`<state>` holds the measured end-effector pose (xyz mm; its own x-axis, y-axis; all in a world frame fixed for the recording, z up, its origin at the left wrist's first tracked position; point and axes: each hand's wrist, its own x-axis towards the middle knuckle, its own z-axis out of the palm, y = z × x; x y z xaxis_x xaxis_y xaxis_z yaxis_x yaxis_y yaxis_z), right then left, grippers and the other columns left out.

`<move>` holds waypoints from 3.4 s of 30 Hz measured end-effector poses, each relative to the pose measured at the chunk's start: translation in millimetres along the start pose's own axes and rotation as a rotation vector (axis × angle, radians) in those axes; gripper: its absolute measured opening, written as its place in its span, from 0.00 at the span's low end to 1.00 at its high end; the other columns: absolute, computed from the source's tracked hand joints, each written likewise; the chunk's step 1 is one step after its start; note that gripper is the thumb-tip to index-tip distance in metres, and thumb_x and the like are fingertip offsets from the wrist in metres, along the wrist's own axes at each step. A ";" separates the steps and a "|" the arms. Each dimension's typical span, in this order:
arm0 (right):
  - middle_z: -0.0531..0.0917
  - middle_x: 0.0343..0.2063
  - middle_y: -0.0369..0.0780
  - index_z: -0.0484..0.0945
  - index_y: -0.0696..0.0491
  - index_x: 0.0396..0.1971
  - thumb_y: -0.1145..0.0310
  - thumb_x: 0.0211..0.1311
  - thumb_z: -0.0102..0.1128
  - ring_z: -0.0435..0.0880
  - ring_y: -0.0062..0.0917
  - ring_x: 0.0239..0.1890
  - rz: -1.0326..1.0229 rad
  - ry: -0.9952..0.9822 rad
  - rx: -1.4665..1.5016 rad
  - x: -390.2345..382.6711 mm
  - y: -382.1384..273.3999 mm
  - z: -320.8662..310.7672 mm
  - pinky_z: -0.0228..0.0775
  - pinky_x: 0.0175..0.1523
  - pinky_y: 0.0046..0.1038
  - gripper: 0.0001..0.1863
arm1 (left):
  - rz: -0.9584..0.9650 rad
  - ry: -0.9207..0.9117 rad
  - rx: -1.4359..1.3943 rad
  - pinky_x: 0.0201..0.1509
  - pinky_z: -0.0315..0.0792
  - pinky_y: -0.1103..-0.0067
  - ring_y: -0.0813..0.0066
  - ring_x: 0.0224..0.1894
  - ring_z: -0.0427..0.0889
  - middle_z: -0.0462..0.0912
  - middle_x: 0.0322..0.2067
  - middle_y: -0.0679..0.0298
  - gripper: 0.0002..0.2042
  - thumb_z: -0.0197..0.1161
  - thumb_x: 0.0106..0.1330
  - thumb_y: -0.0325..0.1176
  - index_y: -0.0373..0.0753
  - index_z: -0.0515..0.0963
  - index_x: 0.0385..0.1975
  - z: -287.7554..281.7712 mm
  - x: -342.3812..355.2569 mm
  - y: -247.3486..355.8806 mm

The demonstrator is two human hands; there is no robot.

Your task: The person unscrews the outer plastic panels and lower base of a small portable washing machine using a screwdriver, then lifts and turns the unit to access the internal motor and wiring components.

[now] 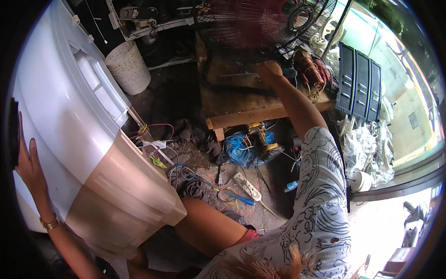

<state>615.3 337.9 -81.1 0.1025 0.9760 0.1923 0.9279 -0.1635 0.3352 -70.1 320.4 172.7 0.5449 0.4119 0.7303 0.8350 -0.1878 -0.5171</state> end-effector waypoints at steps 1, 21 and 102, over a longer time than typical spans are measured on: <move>0.85 0.29 0.45 0.83 0.50 0.27 0.70 0.52 0.55 0.85 0.39 0.34 0.014 0.071 -0.018 2.7 -1.1 7.7 0.78 0.39 0.38 0.07 | 0.001 -0.003 0.009 0.68 0.53 0.60 0.63 0.67 0.61 0.62 0.65 0.61 0.24 0.39 0.71 0.50 0.52 0.63 0.65 -1.0 -1.0 -0.6; 0.85 0.33 0.45 0.84 0.52 0.27 0.69 0.57 0.52 0.86 0.37 0.36 0.310 -0.017 0.244 40.6 -97.0 11.9 0.78 0.41 0.36 0.10 | -0.030 0.006 0.104 0.69 0.46 0.59 0.61 0.69 0.54 0.60 0.66 0.62 0.26 0.39 0.70 0.52 0.50 0.63 0.65 -22.2 2.4 22.0; 0.70 0.56 0.40 0.68 0.45 0.57 0.65 0.55 0.54 0.69 0.39 0.57 0.179 0.130 0.099 -94.7 -97.4 -5.7 0.64 0.53 0.50 0.26 | -1.614 -0.462 -2.932 0.70 0.58 0.65 0.58 0.68 0.58 0.58 0.65 0.51 0.20 0.39 0.73 0.29 0.37 0.59 0.63 -180.0 -136.6 282.3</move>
<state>513.2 260.6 -126.7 0.2271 0.9048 0.3601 0.9303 -0.3109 0.1945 104.9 50.7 7.3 0.5091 0.8466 -0.1549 -0.7399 0.5225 0.4237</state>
